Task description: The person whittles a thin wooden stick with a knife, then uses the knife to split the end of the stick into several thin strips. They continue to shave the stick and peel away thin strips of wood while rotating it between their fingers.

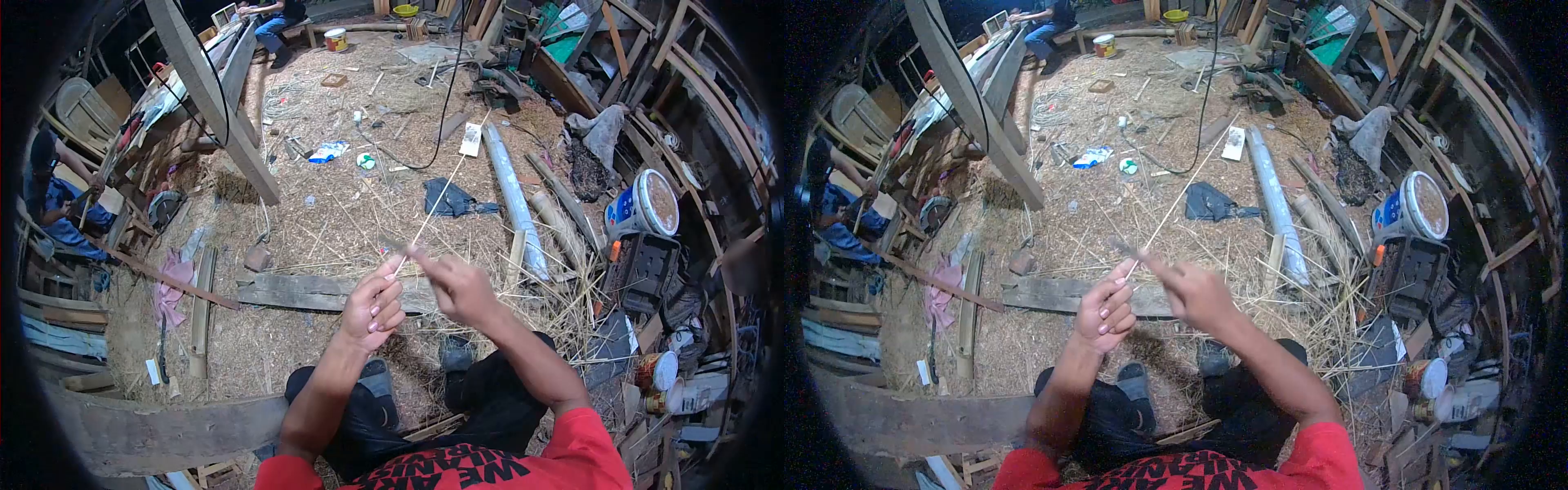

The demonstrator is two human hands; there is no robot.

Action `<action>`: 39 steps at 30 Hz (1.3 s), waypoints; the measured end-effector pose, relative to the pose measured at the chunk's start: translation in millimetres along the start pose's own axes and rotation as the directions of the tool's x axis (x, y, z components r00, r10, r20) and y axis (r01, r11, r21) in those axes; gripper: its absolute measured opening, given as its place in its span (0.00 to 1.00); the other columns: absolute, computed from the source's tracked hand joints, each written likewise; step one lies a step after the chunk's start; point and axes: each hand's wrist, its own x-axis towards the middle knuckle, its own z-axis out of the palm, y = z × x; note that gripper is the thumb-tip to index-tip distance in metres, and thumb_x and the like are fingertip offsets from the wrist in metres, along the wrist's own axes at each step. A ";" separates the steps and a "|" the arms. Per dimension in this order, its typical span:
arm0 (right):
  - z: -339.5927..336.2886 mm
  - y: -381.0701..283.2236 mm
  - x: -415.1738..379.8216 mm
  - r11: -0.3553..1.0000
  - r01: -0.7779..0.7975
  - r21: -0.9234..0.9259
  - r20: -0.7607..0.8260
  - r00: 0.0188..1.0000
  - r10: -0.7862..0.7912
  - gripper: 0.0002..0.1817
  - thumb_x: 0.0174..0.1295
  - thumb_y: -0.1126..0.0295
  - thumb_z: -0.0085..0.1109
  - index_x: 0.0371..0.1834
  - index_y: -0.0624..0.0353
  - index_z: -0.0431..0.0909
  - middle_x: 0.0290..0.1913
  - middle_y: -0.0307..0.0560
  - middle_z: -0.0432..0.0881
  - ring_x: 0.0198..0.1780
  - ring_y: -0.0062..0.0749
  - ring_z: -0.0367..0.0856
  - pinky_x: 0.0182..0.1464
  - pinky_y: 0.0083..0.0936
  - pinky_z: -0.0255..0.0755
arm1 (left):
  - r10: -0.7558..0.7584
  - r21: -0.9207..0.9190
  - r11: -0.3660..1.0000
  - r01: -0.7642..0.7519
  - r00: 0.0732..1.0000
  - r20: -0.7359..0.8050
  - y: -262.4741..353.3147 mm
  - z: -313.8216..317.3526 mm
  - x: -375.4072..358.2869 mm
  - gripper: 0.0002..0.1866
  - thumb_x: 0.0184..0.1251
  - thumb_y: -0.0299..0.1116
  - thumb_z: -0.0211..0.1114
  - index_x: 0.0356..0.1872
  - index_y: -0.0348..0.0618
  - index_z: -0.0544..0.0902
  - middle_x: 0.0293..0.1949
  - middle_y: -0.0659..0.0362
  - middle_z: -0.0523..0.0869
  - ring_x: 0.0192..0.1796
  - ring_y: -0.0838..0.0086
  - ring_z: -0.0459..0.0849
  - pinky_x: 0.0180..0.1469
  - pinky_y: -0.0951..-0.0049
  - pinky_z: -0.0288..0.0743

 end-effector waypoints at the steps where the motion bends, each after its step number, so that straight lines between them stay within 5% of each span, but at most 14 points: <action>1: 0.5 -3.3 -1.4 0.999 0.045 -0.004 0.020 0.999 -0.045 0.36 0.55 0.78 0.58 0.71 0.40 0.70 0.23 0.45 0.72 0.22 0.39 0.75 0.25 0.35 0.70 | -0.006 0.022 1.000 0.006 1.000 0.003 0.4 0.9 0.6 0.23 0.76 0.28 0.41 0.70 0.42 0.64 0.12 0.71 0.61 0.07 0.85 0.55 0.12 0.83 0.52; 6: -2.8 14.1 4.5 0.996 -0.075 -0.039 -0.051 0.996 0.073 0.36 0.57 0.72 0.58 0.72 0.31 0.67 0.24 0.43 0.70 0.22 0.39 0.76 0.23 0.36 0.70 | -0.007 0.113 0.994 0.006 1.000 0.008 0.5 4.4 -1.8 0.25 0.76 0.27 0.41 0.72 0.42 0.62 0.12 0.71 0.61 0.07 0.86 0.55 0.13 0.83 0.52; 10: -5.3 2.9 1.1 0.999 -0.003 -0.050 -0.019 1.000 0.002 0.35 0.59 0.75 0.56 0.72 0.32 0.67 0.23 0.45 0.73 0.23 0.40 0.76 0.24 0.35 0.71 | 0.008 0.124 0.992 -0.014 0.999 0.054 -0.9 2.7 -4.4 0.28 0.75 0.26 0.42 0.75 0.40 0.56 0.12 0.71 0.60 0.08 0.87 0.55 0.14 0.84 0.52; 15: -18.5 83.5 8.7 0.960 -0.277 -0.040 -0.210 0.942 0.263 0.31 0.65 0.74 0.52 0.72 0.34 0.66 0.25 0.47 0.78 0.25 0.36 0.79 0.30 0.30 0.74 | -0.076 0.193 0.980 0.056 0.992 0.097 -3.0 6.9 -10.1 0.29 0.75 0.26 0.42 0.76 0.38 0.53 0.12 0.70 0.59 0.09 0.87 0.54 0.14 0.84 0.52; 19: -34.6 95.2 9.6 0.815 -0.540 0.209 -0.171 0.800 0.575 0.27 0.70 0.74 0.48 0.72 0.44 0.66 0.39 0.56 0.82 0.28 0.32 0.80 0.34 0.28 0.75 | -0.075 0.138 0.988 0.065 0.994 0.073 -4.4 2.1 -5.0 0.28 0.75 0.27 0.41 0.75 0.38 0.55 0.12 0.70 0.60 0.09 0.87 0.55 0.13 0.84 0.52; 21: -30.0 79.6 8.3 0.783 -0.542 0.307 -0.112 0.796 0.595 0.25 0.72 0.75 0.44 0.72 0.52 0.67 0.55 0.64 0.81 0.31 0.24 0.79 0.36 0.26 0.75 | -0.050 0.097 0.994 0.044 0.997 0.052 -2.7 0.1 2.4 0.28 0.74 0.28 0.41 0.75 0.37 0.56 0.12 0.70 0.60 0.08 0.86 0.55 0.13 0.84 0.52; 23: -3.5 51.2 3.5 0.972 -0.055 0.228 -0.248 0.962 0.112 0.27 0.68 0.76 0.49 0.72 0.53 0.67 0.54 0.57 0.82 0.27 0.23 0.76 0.30 0.25 0.74 | -0.023 0.075 0.997 0.023 1.000 0.008 -1.3 -0.3 7.7 0.28 0.73 0.28 0.41 0.74 0.37 0.58 0.12 0.70 0.60 0.08 0.85 0.56 0.12 0.83 0.53; 24: 1.0 31.4 -0.1 0.963 0.050 0.266 -0.186 0.983 0.000 0.29 0.66 0.77 0.52 0.72 0.51 0.68 0.49 0.53 0.84 0.25 0.25 0.76 0.28 0.26 0.73 | -0.032 0.067 0.997 0.032 0.999 -0.009 -0.6 1.4 8.8 0.28 0.71 0.29 0.40 0.73 0.38 0.59 0.12 0.70 0.60 0.08 0.85 0.56 0.12 0.83 0.53; 27: -1.1 -1.3 -7.0 0.996 0.071 0.054 0.117 0.990 -0.077 0.34 0.62 0.74 0.56 0.73 0.38 0.65 0.27 0.42 0.75 0.23 0.38 0.77 0.26 0.35 0.73 | -0.052 -0.015 0.999 0.052 0.998 0.031 -2.6 -0.5 7.8 0.29 0.72 0.28 0.39 0.74 0.39 0.57 0.12 0.70 0.61 0.08 0.85 0.57 0.13 0.82 0.54; 30: -4.7 15.2 -0.4 0.997 -0.047 0.062 -0.002 0.999 0.047 0.37 0.56 0.73 0.59 0.72 0.34 0.67 0.26 0.42 0.72 0.24 0.40 0.77 0.25 0.36 0.73 | -0.051 0.034 0.998 0.050 0.998 0.039 -1.5 -2.3 4.6 0.29 0.71 0.28 0.39 0.74 0.39 0.57 0.12 0.70 0.60 0.08 0.84 0.57 0.13 0.81 0.54; 33: -2.4 6.9 -7.0 0.988 0.138 0.073 0.112 0.983 -0.145 0.36 0.57 0.73 0.58 0.72 0.35 0.67 0.25 0.43 0.72 0.23 0.39 0.76 0.24 0.35 0.71 | -0.067 0.073 0.995 0.064 0.997 0.039 -1.8 -2.3 4.1 0.30 0.71 0.28 0.39 0.75 0.40 0.55 0.12 0.69 0.61 0.08 0.84 0.57 0.13 0.81 0.54; 37: -0.6 17.7 -1.2 0.998 -0.055 0.026 -0.048 0.997 0.057 0.37 0.55 0.74 0.58 0.72 0.34 0.67 0.25 0.45 0.71 0.23 0.40 0.75 0.24 0.36 0.71 | -0.070 0.068 0.995 0.066 0.996 0.060 0.4 0.6 1.7 0.30 0.71 0.27 0.40 0.75 0.40 0.55 0.12 0.69 0.60 0.08 0.85 0.56 0.14 0.82 0.53; 39: -5.6 22.3 -0.5 0.999 -0.032 0.007 -0.020 0.999 0.032 0.36 0.56 0.74 0.57 0.71 0.36 0.68 0.24 0.46 0.70 0.23 0.41 0.75 0.24 0.36 0.70 | -0.071 0.065 0.996 0.067 0.995 0.066 -0.4 1.5 0.4 0.31 0.71 0.26 0.41 0.75 0.38 0.54 0.12 0.69 0.60 0.08 0.85 0.56 0.13 0.82 0.53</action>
